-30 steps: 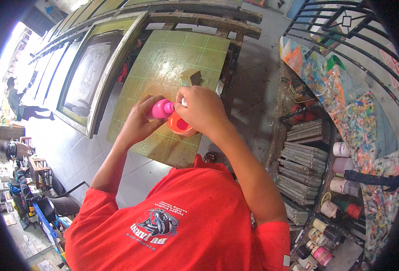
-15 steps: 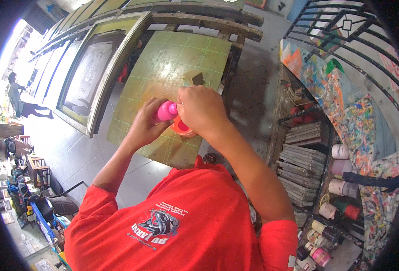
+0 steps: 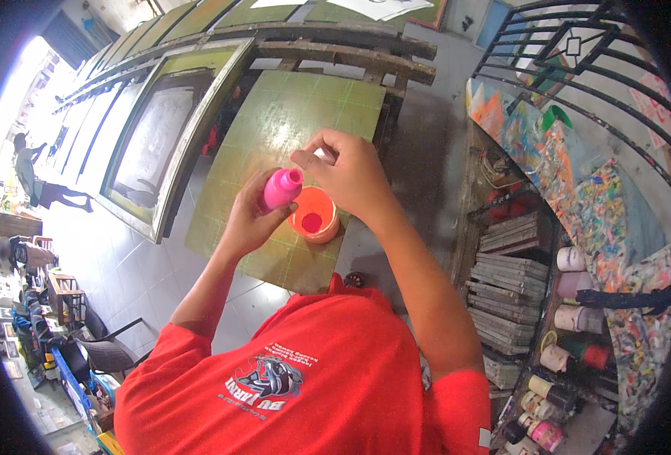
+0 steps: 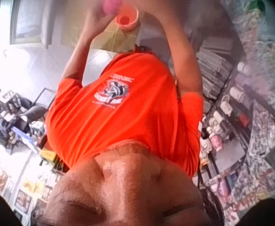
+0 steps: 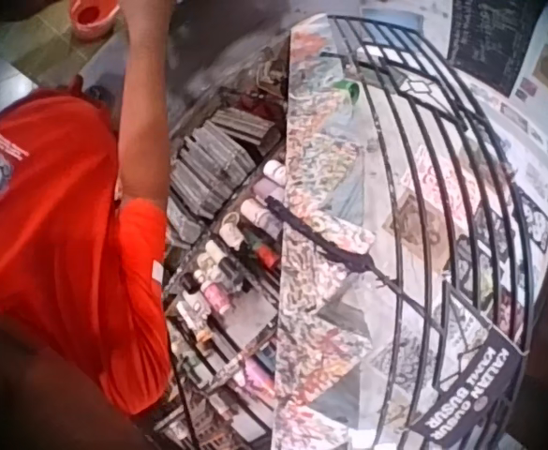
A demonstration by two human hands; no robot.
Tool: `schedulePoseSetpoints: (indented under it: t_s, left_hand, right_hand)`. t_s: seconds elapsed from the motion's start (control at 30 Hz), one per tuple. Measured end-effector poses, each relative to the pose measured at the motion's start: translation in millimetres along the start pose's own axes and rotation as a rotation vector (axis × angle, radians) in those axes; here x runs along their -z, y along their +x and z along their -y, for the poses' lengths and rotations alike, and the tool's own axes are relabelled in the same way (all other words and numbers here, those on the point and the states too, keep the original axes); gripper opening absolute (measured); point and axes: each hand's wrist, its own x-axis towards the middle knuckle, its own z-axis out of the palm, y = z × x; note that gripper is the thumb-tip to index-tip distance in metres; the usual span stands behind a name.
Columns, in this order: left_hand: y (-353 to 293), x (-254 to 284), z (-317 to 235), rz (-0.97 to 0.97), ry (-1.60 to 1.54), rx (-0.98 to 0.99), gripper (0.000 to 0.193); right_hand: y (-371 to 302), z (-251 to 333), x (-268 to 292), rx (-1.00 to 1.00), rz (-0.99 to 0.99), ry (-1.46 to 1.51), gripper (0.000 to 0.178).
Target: The person prepares screen printing inks by selecting and mixing pigments. They open a pink container, pour its contents into a small cup, and then add a dark pigment from another container. The person uses a spatula to stir the mixture in the cup.
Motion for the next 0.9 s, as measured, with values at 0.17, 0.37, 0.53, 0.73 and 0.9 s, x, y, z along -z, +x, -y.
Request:
schedulePoseSetpoints:
  t_s: [0.17, 0.37, 0.53, 0.73, 0.9]
  left_hand:
    - [-4, -10, -10, -0.024, -0.089, 0.025, 0.054]
    - [-1, -32, -30, 0.034, -0.065, -0.002, 0.052]
    - [-2, -77, -23, 0.091, -0.133, -0.090, 0.054]
    - [-23, -142, -47, 0.424, -0.393, 0.123, 0.054]
    - [-51, -234, -85, 0.537, -0.377, -0.053, 0.036]
  right_hand:
    - [-13, -5, 2, 0.015, 0.047, 0.281, 0.015]
    - [-39, 4, 27, 0.042, 0.050, 0.219, 0.016]
    - [-79, -6, 61, 0.216, -0.120, 0.025, 0.016]
    - [-160, -28, 100, 0.214, -0.236, -0.227, 0.023]
    - [-245, -37, 119, -0.184, -0.536, -0.542, 0.042]
